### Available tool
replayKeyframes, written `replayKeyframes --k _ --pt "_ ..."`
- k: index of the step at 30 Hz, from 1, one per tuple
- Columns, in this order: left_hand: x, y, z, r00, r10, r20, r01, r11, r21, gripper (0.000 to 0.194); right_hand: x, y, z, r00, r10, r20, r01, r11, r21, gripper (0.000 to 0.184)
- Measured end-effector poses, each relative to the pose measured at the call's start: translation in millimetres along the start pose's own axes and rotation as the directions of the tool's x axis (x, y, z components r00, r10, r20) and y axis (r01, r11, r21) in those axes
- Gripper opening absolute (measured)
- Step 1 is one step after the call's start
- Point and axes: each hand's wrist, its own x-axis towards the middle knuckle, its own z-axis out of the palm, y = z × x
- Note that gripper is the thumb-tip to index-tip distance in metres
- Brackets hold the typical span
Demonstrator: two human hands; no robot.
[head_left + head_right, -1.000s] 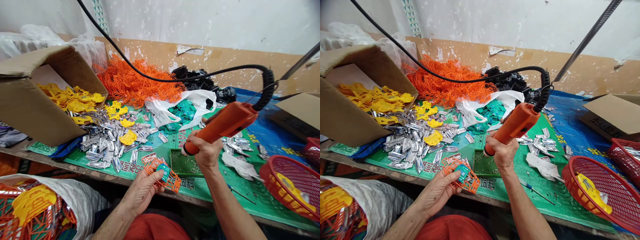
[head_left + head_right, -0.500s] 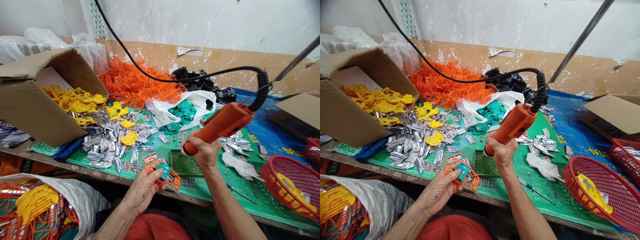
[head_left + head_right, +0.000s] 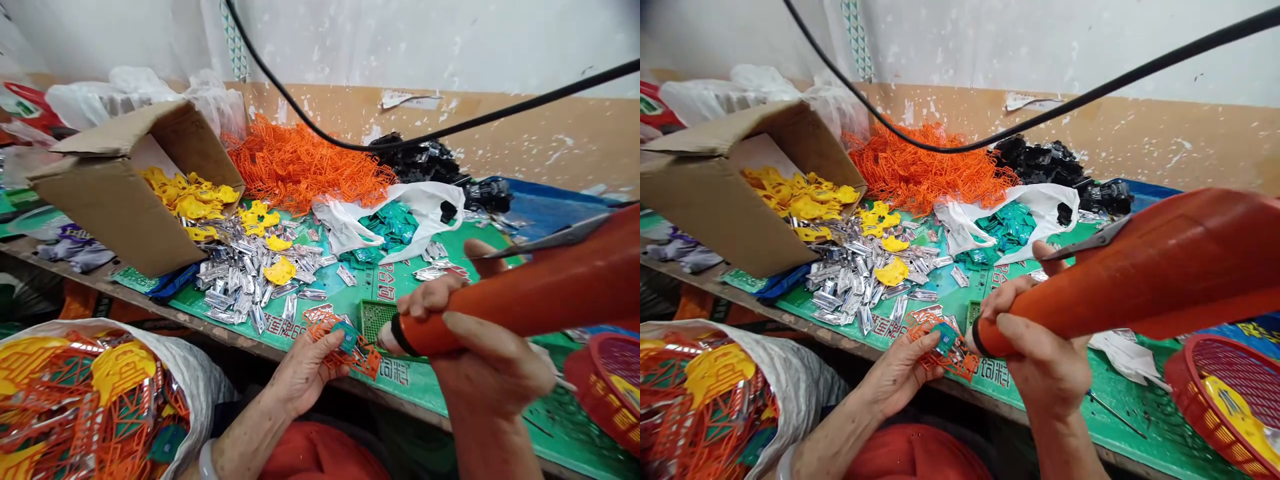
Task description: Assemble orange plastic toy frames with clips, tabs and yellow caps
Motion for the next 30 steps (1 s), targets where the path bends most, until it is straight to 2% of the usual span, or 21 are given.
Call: replayKeyframes --k 4,13,21,30 --pt "-1 1 0.9 1.000 -0.002 0.019 0.002 1.000 0.001 0.033 -10 4 9 0.999 0.018 0.033 -0.019 1.000 0.018 0.055" --pt "-1 0 0.0 1.000 -0.009 0.005 0.009 1.000 0.002 0.032 -12 9 8 0.995 0.059 0.075 -0.060 0.998 0.010 0.057" --pt "-2 2 2.8 1.000 -0.002 0.013 0.002 1.000 0.015 0.035 -11 9 10 0.997 0.044 0.062 -0.043 0.999 -0.015 0.058" --pt "-2 0 1.9 1.000 0.012 0.017 -0.012 1.000 0.004 0.036 -11 11 15 0.998 0.062 -0.001 -0.062 0.995 -0.076 0.059"
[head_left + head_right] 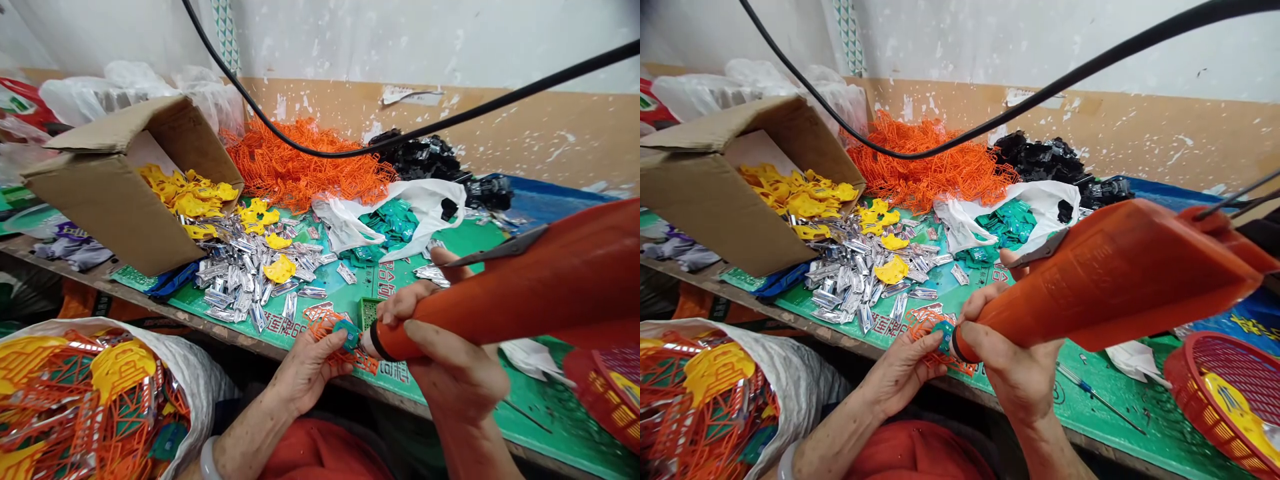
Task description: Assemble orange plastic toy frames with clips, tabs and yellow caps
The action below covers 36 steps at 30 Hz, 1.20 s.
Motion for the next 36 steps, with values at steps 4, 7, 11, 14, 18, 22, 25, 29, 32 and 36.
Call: replayKeyframes --k 4,7,11,14,18,22,25,29,32,36 --pt "-0.5 -1.1 -0.6 1.000 0.019 0.000 -0.019 1.000 0.008 0.040 0.6 -1.0 0.1 1.000 0.015 -0.002 -0.015 1.000 0.010 0.061" --pt "-1.4 -1.9 -0.5 0.999 0.037 0.015 -0.037 0.999 0.003 0.042 -0.4 -1.9 -2.2 1.000 0.010 -0.004 -0.010 1.000 0.020 0.057" --pt "-1.9 -3.3 -0.6 0.998 0.061 0.033 -0.062 0.998 0.013 0.036 -2.9 -2.8 -5.4 1.000 0.025 -0.010 -0.025 1.000 0.011 0.049" --pt "-2.3 -4.2 -0.5 0.997 0.073 0.037 -0.074 0.997 0.016 0.036 -3.6 -4.4 -4.7 0.999 0.033 -0.034 -0.034 0.999 -0.019 0.049" --pt "-3.6 -5.1 0.7 0.996 0.082 0.039 -0.082 0.997 0.007 0.034 -3.1 -6.9 -1.0 0.997 0.039 -0.073 -0.044 0.997 -0.062 0.060" --pt "-4.3 -5.7 1.6 0.995 0.089 0.052 -0.088 0.996 -0.015 0.032 -2.1 -6.8 0.2 0.995 0.049 -0.087 -0.057 0.994 -0.089 0.068" --pt "-4.2 -6.4 1.3 0.995 0.091 0.045 -0.089 0.996 -0.031 0.028 -1.5 -5.2 -0.6 0.995 0.058 -0.085 -0.067 0.993 -0.101 0.069" --pt "-5.5 -7.0 1.6 0.994 0.090 0.053 -0.091 0.996 0.002 0.029 -1.2 -3.8 -2.1 0.993 0.064 -0.096 -0.073 0.993 -0.097 0.068" --pt "-6.8 -7.3 3.0 0.993 0.099 0.063 -0.100 0.995 0.006 0.027 -0.8 -3.9 -3.3 0.993 0.061 -0.105 -0.072 0.992 -0.100 0.067" --pt "-6.8 -8.2 3.0 0.992 0.105 0.067 -0.105 0.994 -0.009 0.025 0.3 -4.8 -3.6 0.993 0.061 -0.102 -0.070 0.994 -0.083 0.068"
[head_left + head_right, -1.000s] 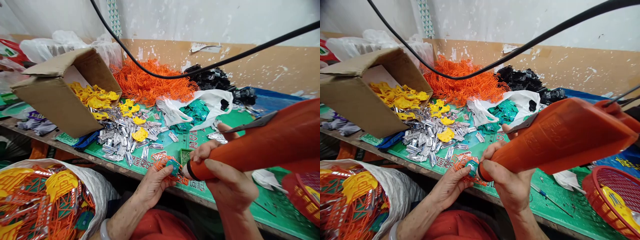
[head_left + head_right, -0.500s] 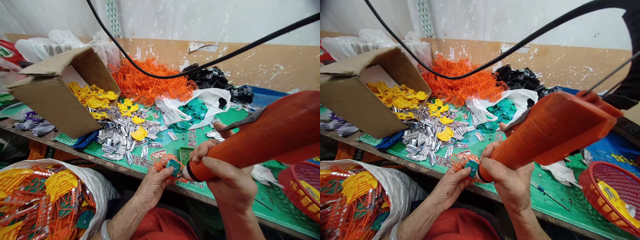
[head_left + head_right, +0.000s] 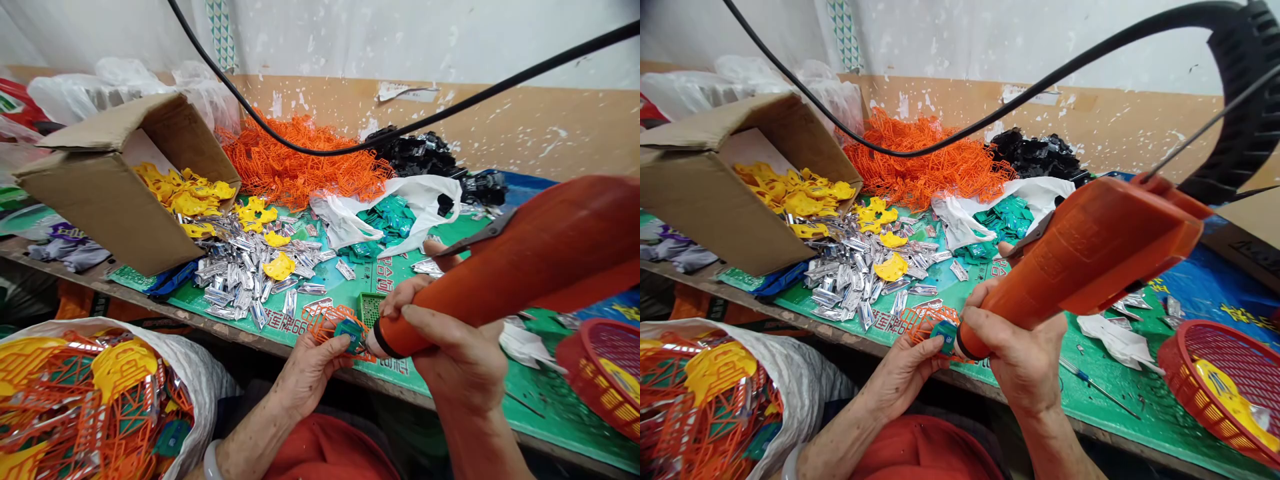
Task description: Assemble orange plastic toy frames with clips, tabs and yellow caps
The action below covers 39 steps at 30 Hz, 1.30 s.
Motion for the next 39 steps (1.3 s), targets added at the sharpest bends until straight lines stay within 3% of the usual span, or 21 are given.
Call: replayKeyframes --k 4,9,12,19,39 --pt "0.0 -1.0 -0.9 1.000 0.006 0.011 -0.006 1.000 0.007 0.025 0.3 -1.9 1.5 1.000 -0.002 -0.005 0.002 1.000 0.015 0.063" --pt "-1.5 0.2 1.9 1.000 -0.009 -0.009 0.009 1.000 0.019 0.030 -0.2 -1.0 2.2 0.999 0.030 -0.019 -0.030 0.999 -0.009 0.026" --pt "-1.6 1.3 3.5 1.000 -0.021 -0.020 0.021 1.000 0.015 0.031 -0.3 0.7 1.5 1.000 0.020 -0.011 -0.021 0.999 -0.028 0.019" --pt "1.6 -0.4 -0.2 0.999 -0.033 -0.030 0.034 0.999 0.029 0.035 -2.7 -1.8 3.3 1.000 -0.007 -0.019 0.007 1.000 0.008 0.066" --pt "4.2 -1.0 -4.8 0.996 -0.068 -0.055 0.069 0.998 0.014 0.035 -0.7 -2.3 6.6 0.995 -0.089 -0.053 0.092 0.995 0.049 0.057"
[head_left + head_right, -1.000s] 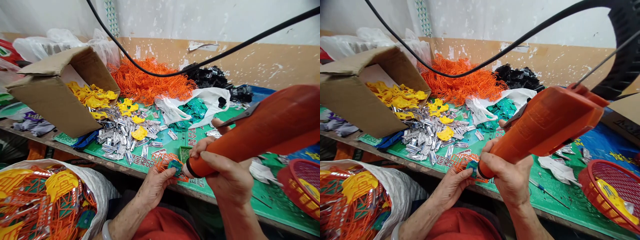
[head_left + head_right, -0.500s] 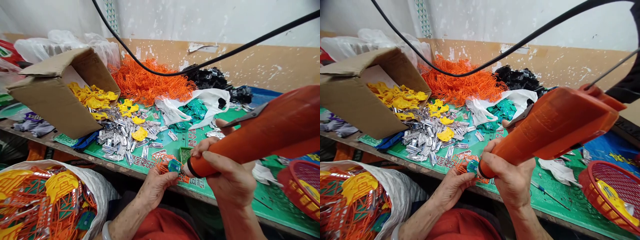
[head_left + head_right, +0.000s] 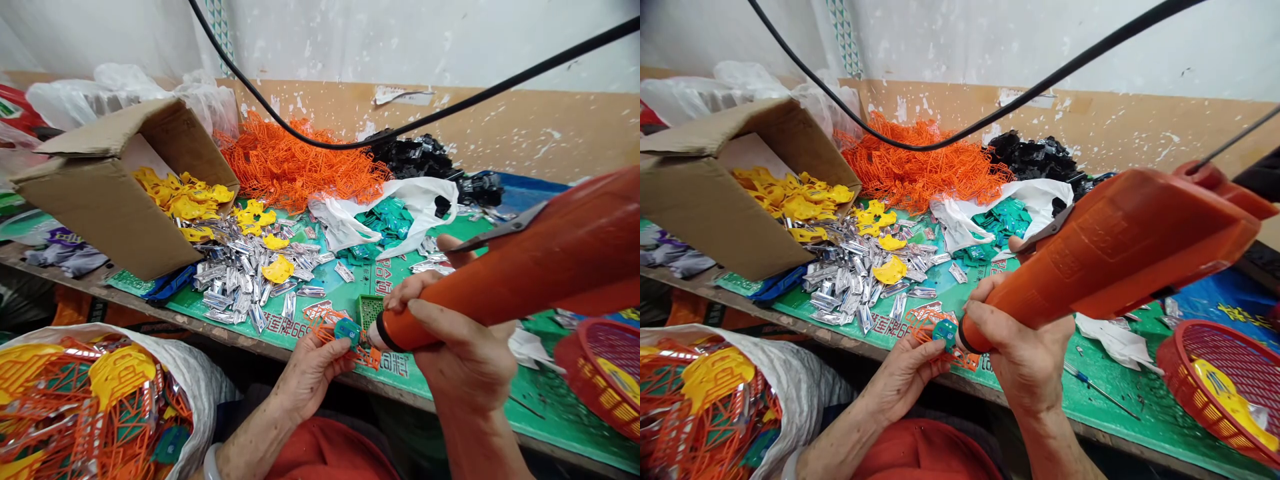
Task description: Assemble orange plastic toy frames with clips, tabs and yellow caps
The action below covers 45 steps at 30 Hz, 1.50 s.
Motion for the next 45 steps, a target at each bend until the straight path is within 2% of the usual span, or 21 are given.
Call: replayKeyframes --k 7,15,32,39,45 --pt "-1 1 1.4 1.000 0.000 -0.007 0.000 1.000 0.006 0.033 -2 -1 2 0.999 0.017 -0.038 -0.020 0.997 -0.076 0.060" --pt "-2 4 6.7 1.000 0.003 -0.013 -0.003 1.000 0.021 0.031 -4 1 0 0.998 0.056 -0.033 -0.059 0.991 -0.116 0.074" --pt "-2 2 6.3 1.000 0.015 -0.023 -0.013 0.998 0.063 0.030 -4 1 1 0.996 0.080 -0.044 -0.083 0.994 -0.066 0.073" --pt "-1 1 4.1 0.999 0.015 -0.031 -0.013 0.998 0.064 0.031 -5 3 -1 0.996 0.085 -0.006 -0.085 0.996 -0.022 0.071" --pt "-1 0 1.3 0.999 0.017 -0.038 -0.015 0.998 0.054 0.039 -6 9 -5 0.998 0.035 0.052 -0.034 0.999 -0.032 0.062"
